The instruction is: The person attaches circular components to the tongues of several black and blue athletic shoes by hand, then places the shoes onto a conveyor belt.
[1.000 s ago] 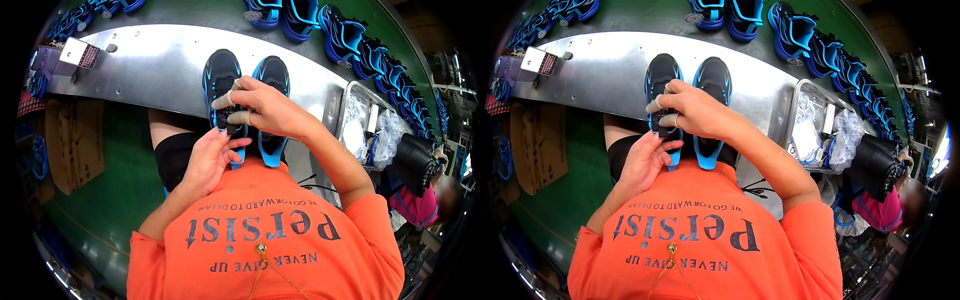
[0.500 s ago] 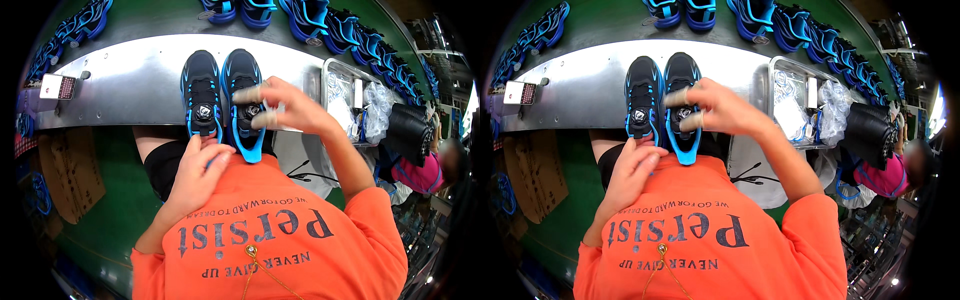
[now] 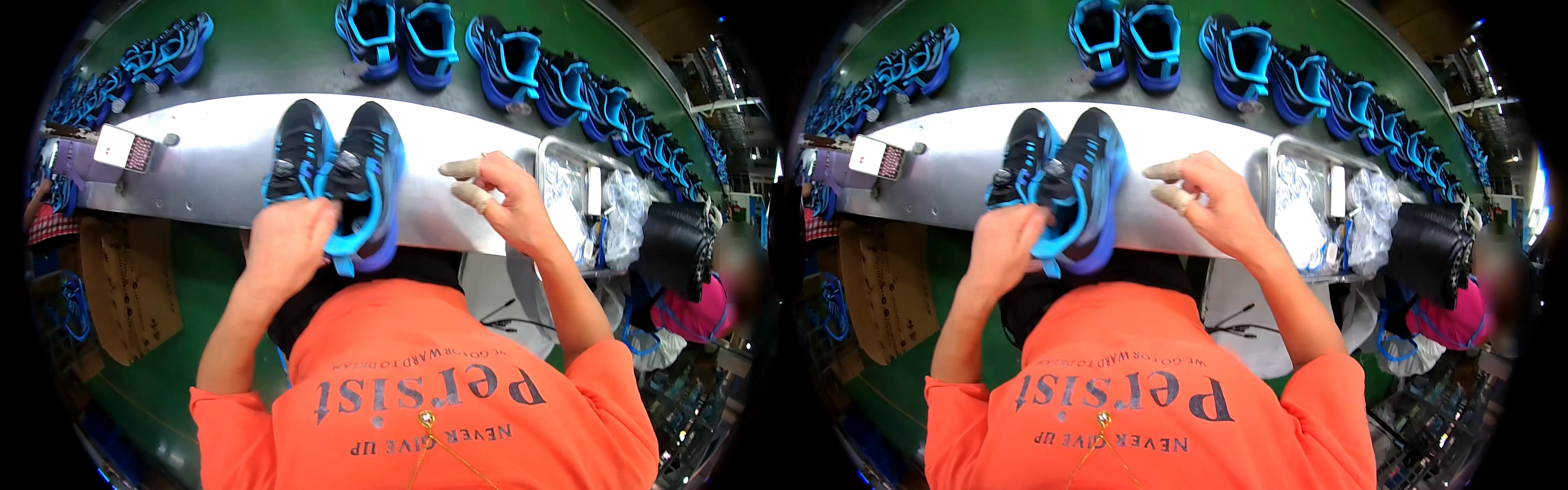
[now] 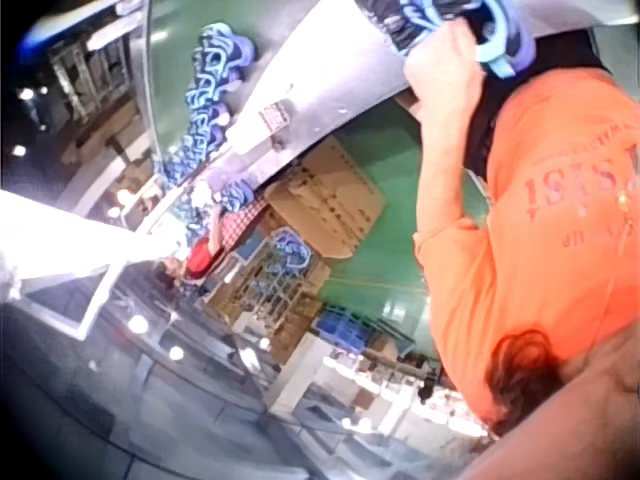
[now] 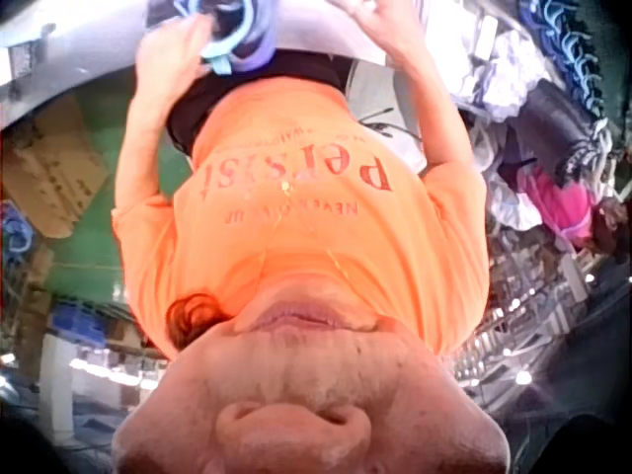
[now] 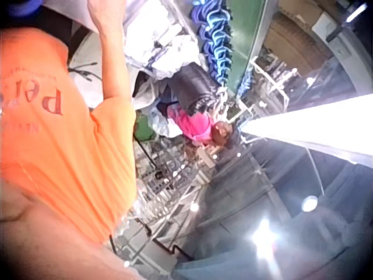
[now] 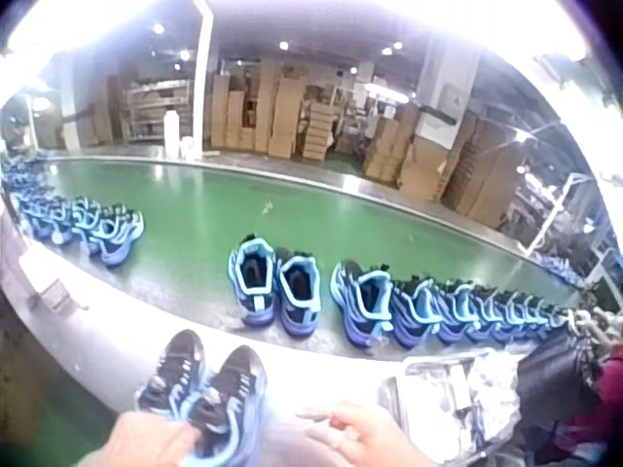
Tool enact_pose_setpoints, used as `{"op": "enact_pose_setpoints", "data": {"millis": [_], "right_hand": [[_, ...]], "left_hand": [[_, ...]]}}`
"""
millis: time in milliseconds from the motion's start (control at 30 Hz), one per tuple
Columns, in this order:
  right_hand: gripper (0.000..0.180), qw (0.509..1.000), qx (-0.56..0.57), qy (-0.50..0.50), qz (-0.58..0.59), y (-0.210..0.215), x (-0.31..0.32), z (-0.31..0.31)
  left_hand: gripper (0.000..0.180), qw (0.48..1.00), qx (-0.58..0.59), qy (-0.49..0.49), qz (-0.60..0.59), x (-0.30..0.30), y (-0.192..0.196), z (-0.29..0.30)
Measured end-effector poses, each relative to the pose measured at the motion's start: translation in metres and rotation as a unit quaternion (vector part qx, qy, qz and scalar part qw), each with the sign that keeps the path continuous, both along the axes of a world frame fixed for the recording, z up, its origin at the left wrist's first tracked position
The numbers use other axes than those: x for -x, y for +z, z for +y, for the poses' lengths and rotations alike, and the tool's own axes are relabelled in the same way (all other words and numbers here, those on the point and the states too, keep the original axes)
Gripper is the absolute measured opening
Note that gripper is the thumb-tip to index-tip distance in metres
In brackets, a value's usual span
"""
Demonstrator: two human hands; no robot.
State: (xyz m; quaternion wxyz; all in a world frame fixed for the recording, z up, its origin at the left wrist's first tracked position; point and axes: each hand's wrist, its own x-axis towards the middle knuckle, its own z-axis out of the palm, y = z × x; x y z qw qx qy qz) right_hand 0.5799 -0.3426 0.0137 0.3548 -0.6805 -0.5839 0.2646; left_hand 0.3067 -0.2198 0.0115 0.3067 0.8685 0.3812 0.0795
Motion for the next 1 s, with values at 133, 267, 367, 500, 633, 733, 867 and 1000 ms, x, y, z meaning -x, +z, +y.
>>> {"op": "enact_pose_setpoints", "data": {"millis": [133, 267, 367, 500, 633, 733, 867, 1000], "right_hand": [[0.025, 0.999, 0.013, -0.031, 0.023, -0.009, -0.022, 0.027], [0.041, 0.998, 0.004, -0.056, -0.043, -0.003, -0.041, 0.088], [0.062, 0.988, -0.007, -0.079, -0.130, -0.019, -0.074, 0.124], [0.049, 0.981, 0.032, -0.037, -0.190, -0.057, -0.095, 0.168], [0.027, 0.997, -0.039, -0.002, -0.060, -0.043, -0.061, 0.158], [0.029, 0.999, 0.021, 0.042, -0.002, -0.015, -0.038, 0.085], [0.025, 0.993, 0.021, 0.110, -0.030, -0.005, 0.013, -0.015], [0.034, 0.989, 0.085, 0.119, 0.028, -0.009, 0.045, -0.055]], "left_hand": [[0.033, 0.989, -0.115, 0.073, 0.054, 0.005, 0.011, 0.106], [0.032, 0.893, -0.419, 0.151, 0.065, -0.007, -0.005, 0.241], [0.028, 0.943, -0.322, 0.075, -0.045, -0.093, 0.012, 0.229], [0.058, 0.971, -0.214, -0.102, -0.031, -0.163, -0.056, 0.200], [0.031, 0.991, -0.116, 0.008, -0.070, -0.152, -0.053, 0.172], [0.025, 0.991, -0.055, -0.085, -0.092, -0.100, -0.021, 0.118], [0.024, 0.980, -0.057, -0.169, -0.091, -0.013, -0.003, 0.007], [0.027, 0.983, 0.048, -0.141, -0.105, 0.020, -0.029, -0.056]]}}
